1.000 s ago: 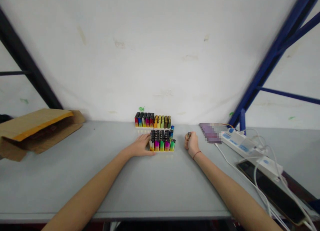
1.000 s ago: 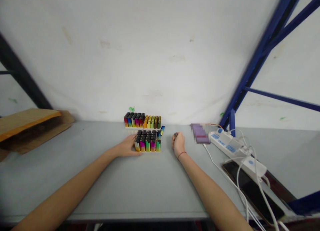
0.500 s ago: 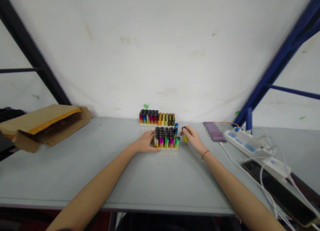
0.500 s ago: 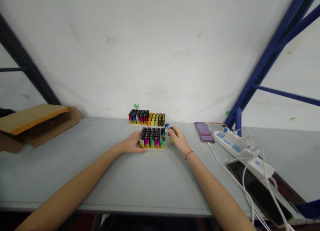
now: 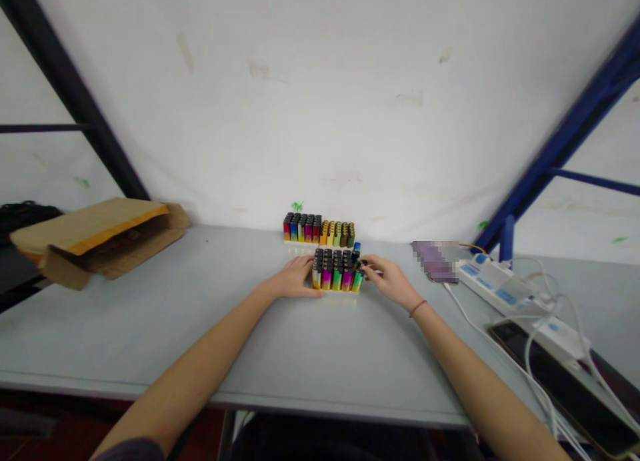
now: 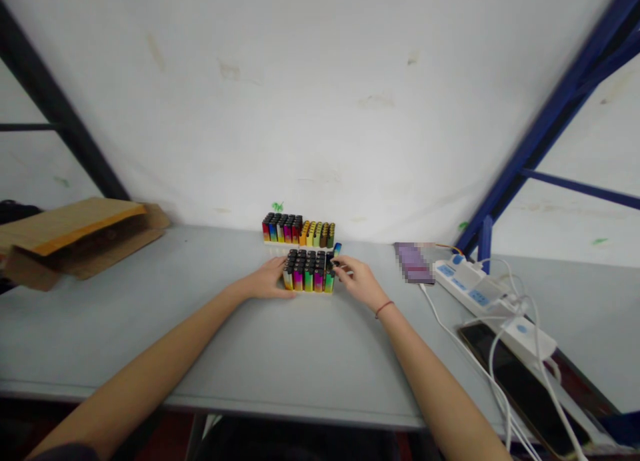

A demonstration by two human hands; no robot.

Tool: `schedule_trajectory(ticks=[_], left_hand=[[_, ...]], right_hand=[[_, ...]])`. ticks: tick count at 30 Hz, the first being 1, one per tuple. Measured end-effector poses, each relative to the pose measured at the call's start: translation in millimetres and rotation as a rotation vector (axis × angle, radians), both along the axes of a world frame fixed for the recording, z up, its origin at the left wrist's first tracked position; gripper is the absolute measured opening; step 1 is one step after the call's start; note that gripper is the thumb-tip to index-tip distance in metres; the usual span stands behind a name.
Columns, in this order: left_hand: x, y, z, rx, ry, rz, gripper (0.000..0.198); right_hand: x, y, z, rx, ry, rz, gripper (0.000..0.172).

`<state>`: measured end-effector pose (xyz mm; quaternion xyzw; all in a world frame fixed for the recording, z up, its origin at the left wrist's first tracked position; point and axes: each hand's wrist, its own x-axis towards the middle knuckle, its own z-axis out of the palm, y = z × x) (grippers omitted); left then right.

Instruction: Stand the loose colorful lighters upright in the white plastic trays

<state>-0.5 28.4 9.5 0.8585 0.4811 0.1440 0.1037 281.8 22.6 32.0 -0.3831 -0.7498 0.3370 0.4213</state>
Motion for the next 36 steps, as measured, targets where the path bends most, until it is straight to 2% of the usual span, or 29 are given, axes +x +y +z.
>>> schedule_trajectory(ticks=[4,9,14,16,18,21,27,32,36], left_hand=[[0.0,-0.2,0.4,-0.005,0.005,-0.008,0.095],[-1.5,1.7,-2.5,0.003,0.003,-0.006,0.097],[-2.8,3.5,-5.4,0.021,0.007,-0.010,0.095],[-2.5,3.3,-4.9,0.015,0.021,-0.009,0.096],[-2.0,2.8,-3.9,0.005,0.032,-0.003,0.096],[-1.7,2.4,-2.8,0.001,0.033,0.000,0.095],[-2.7,4.0,-4.8,0.004,0.036,-0.006,0.097],[-3.1,5.0,-5.4,0.009,0.036,-0.003,0.097],[-3.6,4.7,-5.5,0.013,0.033,-0.014,0.096]], right_hand=[[-0.2,-1.2,1.1,0.099,-0.092,0.015,0.027],[2.5,0.4,-2.4,0.225,-0.254,-0.016,0.045],[11.6,21.5,-20.2,0.328,-0.369,-0.214,0.055],[13.2,32.1,-30.5,0.383,-0.487,-0.205,0.059],[12.1,39.2,-38.8,0.369,-0.618,-0.168,0.059],[8.3,41.7,-42.9,0.293,-0.750,-0.140,0.048],[4.1,35.4,-35.8,0.332,-0.778,-0.174,0.048],[3.7,35.1,-37.7,0.310,-0.826,-0.119,0.045],[1.9,34.9,-37.5,0.312,-0.839,-0.148,0.052]])
